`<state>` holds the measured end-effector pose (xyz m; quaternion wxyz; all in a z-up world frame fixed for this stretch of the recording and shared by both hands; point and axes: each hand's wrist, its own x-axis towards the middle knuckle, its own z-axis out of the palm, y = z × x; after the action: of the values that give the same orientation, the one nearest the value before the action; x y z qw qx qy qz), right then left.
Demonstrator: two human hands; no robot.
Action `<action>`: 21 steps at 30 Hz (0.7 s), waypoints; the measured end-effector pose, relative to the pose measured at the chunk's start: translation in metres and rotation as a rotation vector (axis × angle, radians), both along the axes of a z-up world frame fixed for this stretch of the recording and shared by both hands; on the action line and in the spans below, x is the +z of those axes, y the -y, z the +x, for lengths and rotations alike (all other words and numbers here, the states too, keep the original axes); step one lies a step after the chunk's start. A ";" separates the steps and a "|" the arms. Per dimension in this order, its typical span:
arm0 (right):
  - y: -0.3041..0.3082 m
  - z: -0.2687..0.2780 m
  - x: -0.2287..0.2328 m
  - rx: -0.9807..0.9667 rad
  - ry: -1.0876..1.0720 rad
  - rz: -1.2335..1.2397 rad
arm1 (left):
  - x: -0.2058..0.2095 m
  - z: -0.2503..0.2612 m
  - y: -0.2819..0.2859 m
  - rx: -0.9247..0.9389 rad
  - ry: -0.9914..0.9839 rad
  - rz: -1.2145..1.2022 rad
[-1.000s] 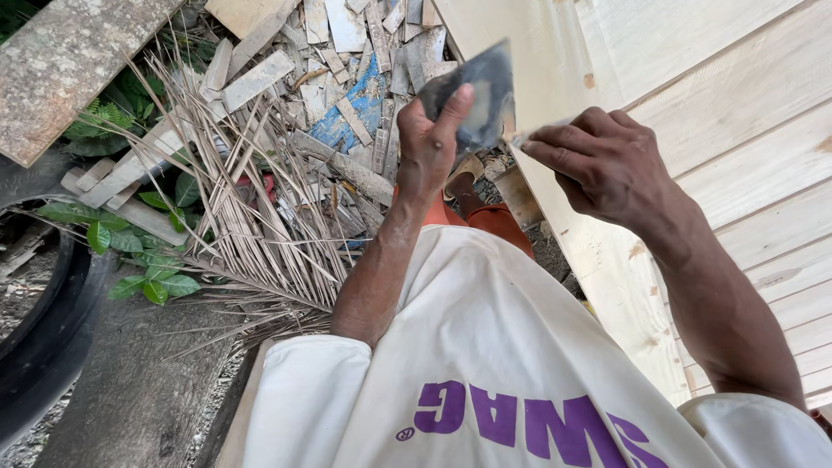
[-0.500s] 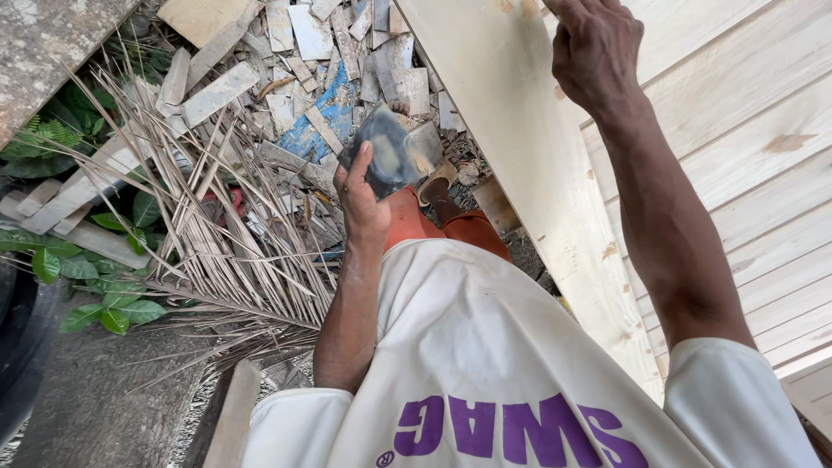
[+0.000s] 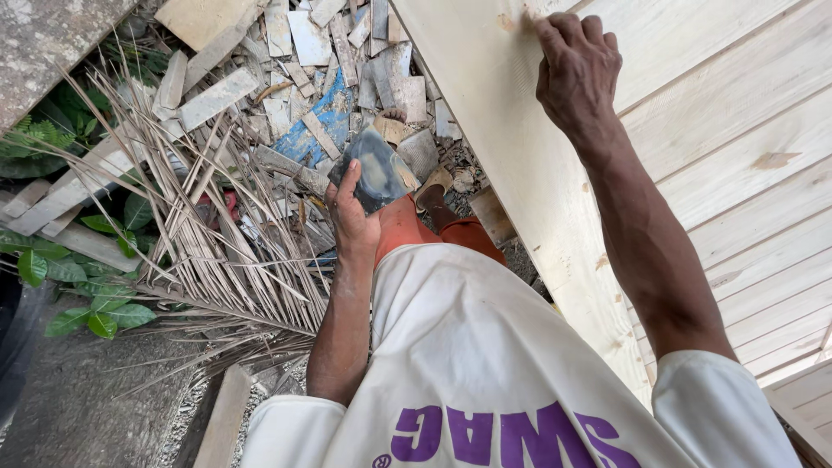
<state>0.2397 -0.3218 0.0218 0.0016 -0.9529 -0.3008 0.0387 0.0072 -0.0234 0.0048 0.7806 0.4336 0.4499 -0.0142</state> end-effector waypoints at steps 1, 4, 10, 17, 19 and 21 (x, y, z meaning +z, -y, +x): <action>-0.001 -0.002 -0.002 -0.029 0.008 -0.017 | -0.001 -0.007 -0.002 -0.241 0.073 0.343; 0.001 -0.003 0.003 0.039 -0.084 0.057 | -0.007 -0.006 -0.002 -0.039 0.018 -0.013; -0.012 0.018 -0.008 -0.039 0.036 0.027 | 0.008 -0.001 -0.004 0.066 0.011 -0.194; -0.028 0.014 -0.021 0.079 0.100 0.047 | 0.012 0.008 -0.008 0.206 -0.039 -0.317; -0.028 0.011 -0.014 0.115 0.082 0.067 | 0.010 0.005 -0.006 0.185 -0.053 -0.326; -0.025 0.016 -0.007 0.106 0.045 0.063 | 0.009 0.001 -0.002 0.187 -0.060 -0.324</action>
<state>0.2559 -0.2972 0.0147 0.0228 -0.9357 -0.3520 0.0076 0.0085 -0.0215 0.0136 0.8243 0.2579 0.5034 -0.0268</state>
